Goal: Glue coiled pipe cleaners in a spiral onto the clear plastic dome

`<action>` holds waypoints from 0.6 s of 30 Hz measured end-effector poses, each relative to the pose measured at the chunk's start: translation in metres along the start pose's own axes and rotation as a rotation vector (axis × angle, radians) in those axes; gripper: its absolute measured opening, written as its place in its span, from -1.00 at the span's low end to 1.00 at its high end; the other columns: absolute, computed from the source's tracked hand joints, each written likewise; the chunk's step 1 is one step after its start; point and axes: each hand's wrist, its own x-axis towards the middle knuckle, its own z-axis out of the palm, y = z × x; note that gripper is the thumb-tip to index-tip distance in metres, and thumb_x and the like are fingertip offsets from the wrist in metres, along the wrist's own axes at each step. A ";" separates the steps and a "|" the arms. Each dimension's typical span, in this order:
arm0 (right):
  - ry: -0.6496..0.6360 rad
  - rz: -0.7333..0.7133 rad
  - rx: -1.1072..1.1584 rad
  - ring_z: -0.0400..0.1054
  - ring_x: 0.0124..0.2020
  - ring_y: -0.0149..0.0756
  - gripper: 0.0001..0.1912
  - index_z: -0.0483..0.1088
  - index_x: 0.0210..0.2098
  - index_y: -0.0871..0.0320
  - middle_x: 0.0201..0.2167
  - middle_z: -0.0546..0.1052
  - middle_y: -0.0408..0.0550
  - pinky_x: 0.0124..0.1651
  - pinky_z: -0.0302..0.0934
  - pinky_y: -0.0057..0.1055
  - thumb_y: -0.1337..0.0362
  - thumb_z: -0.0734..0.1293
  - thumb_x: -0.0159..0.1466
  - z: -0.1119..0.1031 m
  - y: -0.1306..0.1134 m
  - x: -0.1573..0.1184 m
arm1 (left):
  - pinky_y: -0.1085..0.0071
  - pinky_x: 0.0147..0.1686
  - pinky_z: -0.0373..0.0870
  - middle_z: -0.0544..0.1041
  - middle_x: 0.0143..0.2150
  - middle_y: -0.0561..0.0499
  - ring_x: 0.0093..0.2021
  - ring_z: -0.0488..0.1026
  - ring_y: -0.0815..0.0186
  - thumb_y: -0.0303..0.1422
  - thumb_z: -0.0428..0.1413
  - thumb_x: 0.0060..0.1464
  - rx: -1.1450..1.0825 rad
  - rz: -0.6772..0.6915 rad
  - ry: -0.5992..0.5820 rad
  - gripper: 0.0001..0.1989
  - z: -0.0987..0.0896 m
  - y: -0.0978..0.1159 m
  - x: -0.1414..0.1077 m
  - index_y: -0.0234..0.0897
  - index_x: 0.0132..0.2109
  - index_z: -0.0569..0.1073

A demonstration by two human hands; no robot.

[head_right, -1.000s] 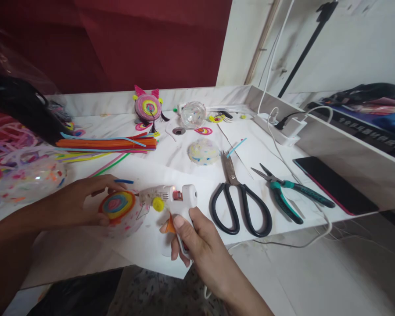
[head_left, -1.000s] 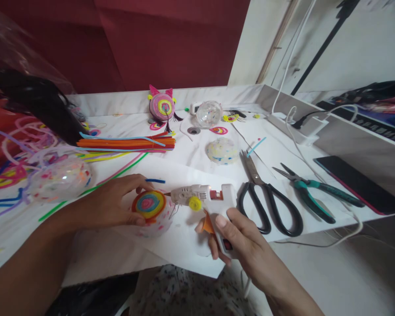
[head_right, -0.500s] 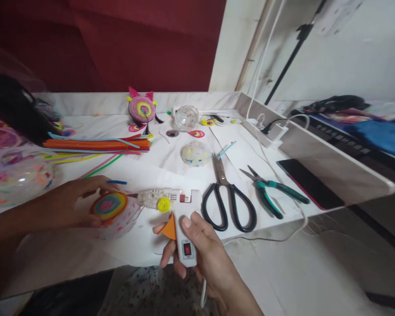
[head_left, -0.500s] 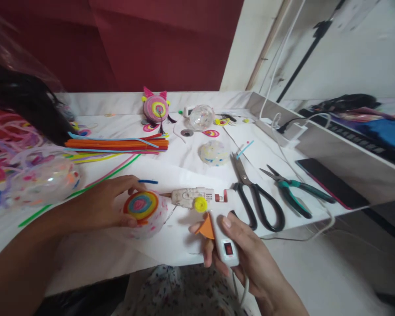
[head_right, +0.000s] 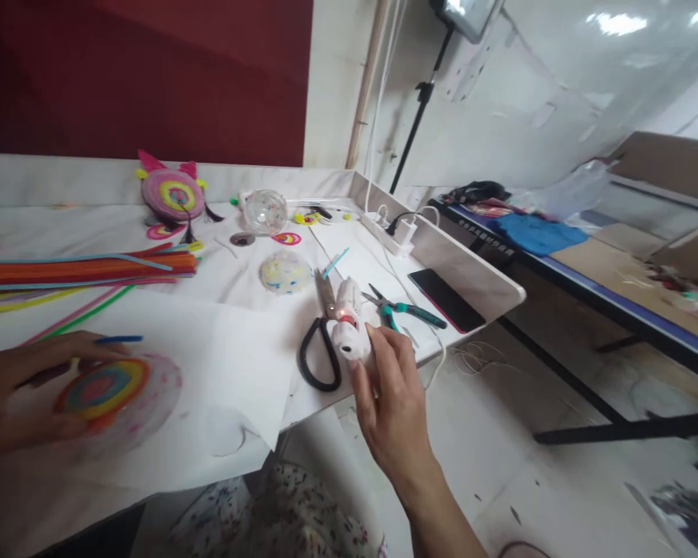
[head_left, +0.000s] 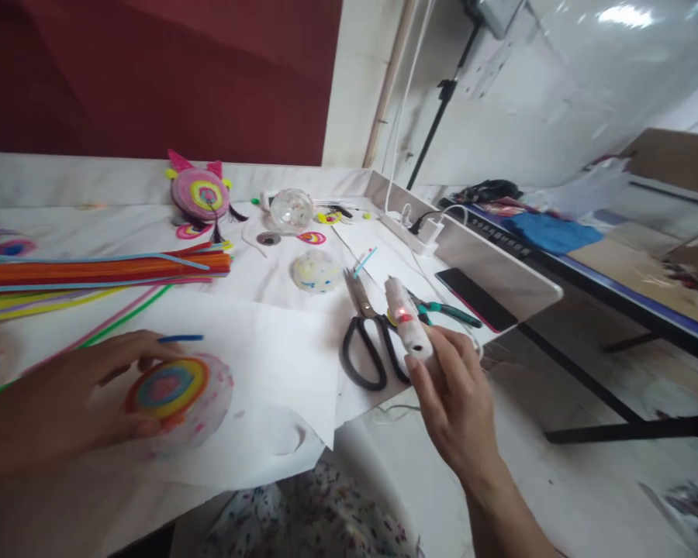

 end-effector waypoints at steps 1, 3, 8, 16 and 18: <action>-0.014 -0.076 -0.094 0.50 0.01 -0.01 -0.71 0.46 0.18 0.12 0.05 0.54 0.20 -0.09 0.42 -0.16 0.24 0.29 0.52 0.006 0.003 0.000 | 0.24 0.06 0.46 0.66 0.11 0.07 0.10 0.57 0.00 0.09 0.23 0.01 -0.039 0.031 -0.053 -0.47 -0.005 0.004 0.001 -0.04 0.06 0.56; -0.048 -0.177 -0.248 0.51 -0.01 0.03 -0.64 0.39 0.28 0.13 0.07 0.54 0.26 -0.15 0.43 -0.16 0.29 0.27 0.53 0.018 0.007 -0.002 | 0.19 0.02 0.46 0.64 0.13 0.00 0.11 0.55 -0.06 0.06 0.28 0.01 -0.065 0.085 -0.192 -0.46 -0.013 0.010 0.002 -0.07 0.07 0.56; -0.127 -0.325 -0.391 0.47 -0.18 0.03 -0.61 0.31 0.33 0.17 -0.01 0.57 0.25 -0.21 0.42 -0.11 0.31 0.24 0.55 0.036 0.010 -0.006 | 0.14 0.09 0.43 0.61 0.17 -0.06 0.11 0.52 -0.02 0.00 0.30 0.08 -0.116 0.094 -0.207 -0.43 -0.022 0.022 0.000 -0.14 0.16 0.51; -0.172 -0.387 -0.435 0.43 -0.15 0.15 -0.69 0.44 0.16 0.27 -0.06 0.62 0.30 -0.17 0.35 0.01 0.24 0.21 0.56 0.021 -0.005 0.002 | 0.17 0.05 0.45 0.60 0.11 -0.05 0.05 0.53 0.01 0.05 0.29 0.07 -0.099 0.160 -0.194 -0.45 -0.026 0.036 0.000 -0.12 0.12 0.55; -0.147 -0.382 -0.273 0.45 -0.12 0.12 -0.74 0.47 0.12 0.25 -0.06 0.62 0.28 -0.10 0.37 0.03 0.27 0.25 0.55 0.017 -0.023 0.010 | 0.16 0.05 0.44 0.61 0.11 -0.06 0.07 0.52 -0.03 0.16 0.28 0.07 -0.090 0.192 -0.172 -0.42 -0.026 0.035 0.001 -0.10 0.09 0.57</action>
